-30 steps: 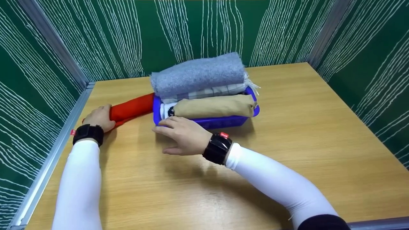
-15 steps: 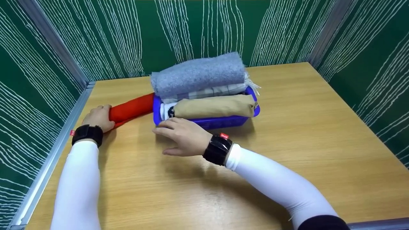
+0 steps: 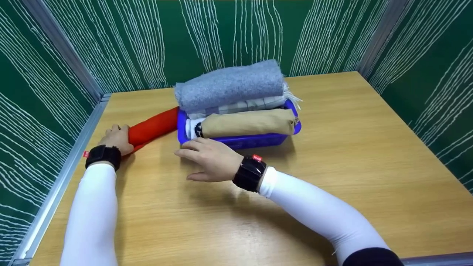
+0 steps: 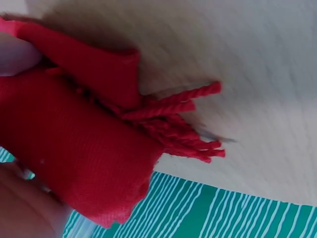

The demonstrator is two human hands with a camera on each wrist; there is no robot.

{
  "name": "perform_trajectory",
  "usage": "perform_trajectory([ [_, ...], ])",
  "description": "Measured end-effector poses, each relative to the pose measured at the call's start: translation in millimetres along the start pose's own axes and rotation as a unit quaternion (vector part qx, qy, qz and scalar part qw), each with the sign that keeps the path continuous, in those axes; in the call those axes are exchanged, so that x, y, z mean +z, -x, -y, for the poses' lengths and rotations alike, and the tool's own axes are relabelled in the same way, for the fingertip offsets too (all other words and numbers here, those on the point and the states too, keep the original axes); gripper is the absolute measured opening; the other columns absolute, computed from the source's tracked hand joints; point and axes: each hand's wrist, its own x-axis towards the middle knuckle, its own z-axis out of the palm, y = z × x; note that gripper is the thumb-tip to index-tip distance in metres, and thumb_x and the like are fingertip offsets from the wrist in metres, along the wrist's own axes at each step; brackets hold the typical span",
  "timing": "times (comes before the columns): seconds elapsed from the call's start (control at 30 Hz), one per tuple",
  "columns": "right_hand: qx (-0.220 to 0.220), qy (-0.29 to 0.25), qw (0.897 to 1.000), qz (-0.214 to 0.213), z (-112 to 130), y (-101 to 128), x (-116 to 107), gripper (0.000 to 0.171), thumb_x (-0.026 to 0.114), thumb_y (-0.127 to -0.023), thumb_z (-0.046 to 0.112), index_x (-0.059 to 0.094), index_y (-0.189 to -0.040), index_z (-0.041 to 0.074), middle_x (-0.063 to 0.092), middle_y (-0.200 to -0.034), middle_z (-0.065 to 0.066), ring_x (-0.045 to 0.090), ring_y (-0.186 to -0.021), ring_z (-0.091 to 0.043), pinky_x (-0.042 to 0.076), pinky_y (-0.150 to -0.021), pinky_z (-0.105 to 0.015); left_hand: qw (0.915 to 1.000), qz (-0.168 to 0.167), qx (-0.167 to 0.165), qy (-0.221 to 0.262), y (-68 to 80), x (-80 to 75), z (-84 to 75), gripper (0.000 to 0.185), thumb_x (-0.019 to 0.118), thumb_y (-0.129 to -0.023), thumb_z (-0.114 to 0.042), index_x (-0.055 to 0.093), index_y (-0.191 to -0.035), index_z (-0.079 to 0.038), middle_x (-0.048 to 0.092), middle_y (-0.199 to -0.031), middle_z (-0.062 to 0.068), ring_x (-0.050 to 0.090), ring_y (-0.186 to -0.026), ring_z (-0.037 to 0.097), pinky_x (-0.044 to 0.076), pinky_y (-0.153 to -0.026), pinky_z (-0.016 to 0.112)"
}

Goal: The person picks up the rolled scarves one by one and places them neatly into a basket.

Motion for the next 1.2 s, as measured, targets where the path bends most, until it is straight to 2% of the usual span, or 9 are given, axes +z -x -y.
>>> perform_trajectory([
  [0.1, 0.002, -0.003, 1.000, 0.003, 0, -1, 2, 0.069, 0.082, -0.097, 0.045, 0.061, -0.152, 0.010, 0.067, -0.144, -0.011, 0.062, -0.133, -0.030, 0.051, -0.118, -0.041, 0.9998, 0.014, 0.000, 0.012, 1.2, 1.0, 1.7, 0.078, 0.061, -0.092, -0.014, 0.027, -0.157, 0.012, 0.036, -0.150, 0.045, 0.043, -0.132, 0.064, 0.038, -0.115, 0.079],
  [0.23, 0.004, -0.003, 1.000, 0.007, 0, -3, 4, 0.069, 0.082, -0.096, 0.045, 0.061, -0.152, 0.010, 0.067, -0.144, -0.011, 0.062, -0.132, -0.030, 0.051, -0.116, -0.042, 0.9996, 0.020, 0.004, 0.017, 2.1, 0.9, 3.1, 0.073, 0.062, -0.092, -0.013, 0.029, -0.153, 0.011, 0.045, -0.146, 0.043, 0.048, -0.129, 0.062, 0.039, -0.116, 0.077],
  [0.5, 0.000, 0.000, 1.000, 0.018, 1, -6, 8, 0.070, 0.081, -0.096, 0.047, 0.060, -0.153, 0.012, 0.066, -0.146, -0.012, 0.062, -0.135, -0.030, 0.050, -0.120, -0.041, 0.9993, 0.010, 0.021, 0.028, 2.4, 1.1, 6.7, 0.075, 0.061, -0.090, -0.009, 0.032, -0.156, 0.012, 0.050, -0.146, 0.042, 0.052, -0.130, 0.061, 0.041, -0.115, 0.076],
  [0.7, -0.009, 0.008, 1.000, 0.016, 3, -10, 11, 0.071, 0.081, -0.096, 0.048, 0.059, -0.153, 0.011, 0.067, -0.144, -0.012, 0.063, -0.134, -0.030, 0.050, -0.120, -0.041, 0.9987, 0.003, 0.021, 0.047, 6.3, 1.4, 6.7, 0.067, 0.061, -0.088, -0.007, 0.043, -0.150, 0.010, 0.057, -0.139, 0.037, 0.057, -0.123, 0.056, 0.045, -0.110, 0.073],
  [0.87, -0.007, 0.008, 1.000, 0.025, 5, -14, 13, 0.071, 0.081, -0.097, 0.048, 0.059, -0.154, 0.012, 0.067, -0.145, -0.012, 0.062, -0.135, -0.030, 0.050, -0.119, -0.042, 0.9986, 0.004, 0.014, 0.051, 7.4, 2.7, 7.5, 0.063, 0.062, -0.089, -0.007, 0.044, -0.147, 0.007, 0.057, -0.137, 0.036, 0.056, -0.121, 0.055, 0.044, -0.109, 0.072],
  [1.2, 0.000, 0.015, 0.999, 0.035, 6, -19, 15, 0.073, 0.081, -0.096, 0.049, 0.058, -0.155, 0.013, 0.066, -0.145, -0.012, 0.062, -0.135, -0.030, 0.051, -0.118, -0.042, 0.9981, -0.006, 0.027, 0.054, 10.5, 4.1, 9.3, 0.058, 0.061, -0.089, -0.005, 0.047, -0.145, 0.005, 0.058, -0.135, 0.035, 0.057, -0.119, 0.054, 0.044, -0.106, 0.072],
])
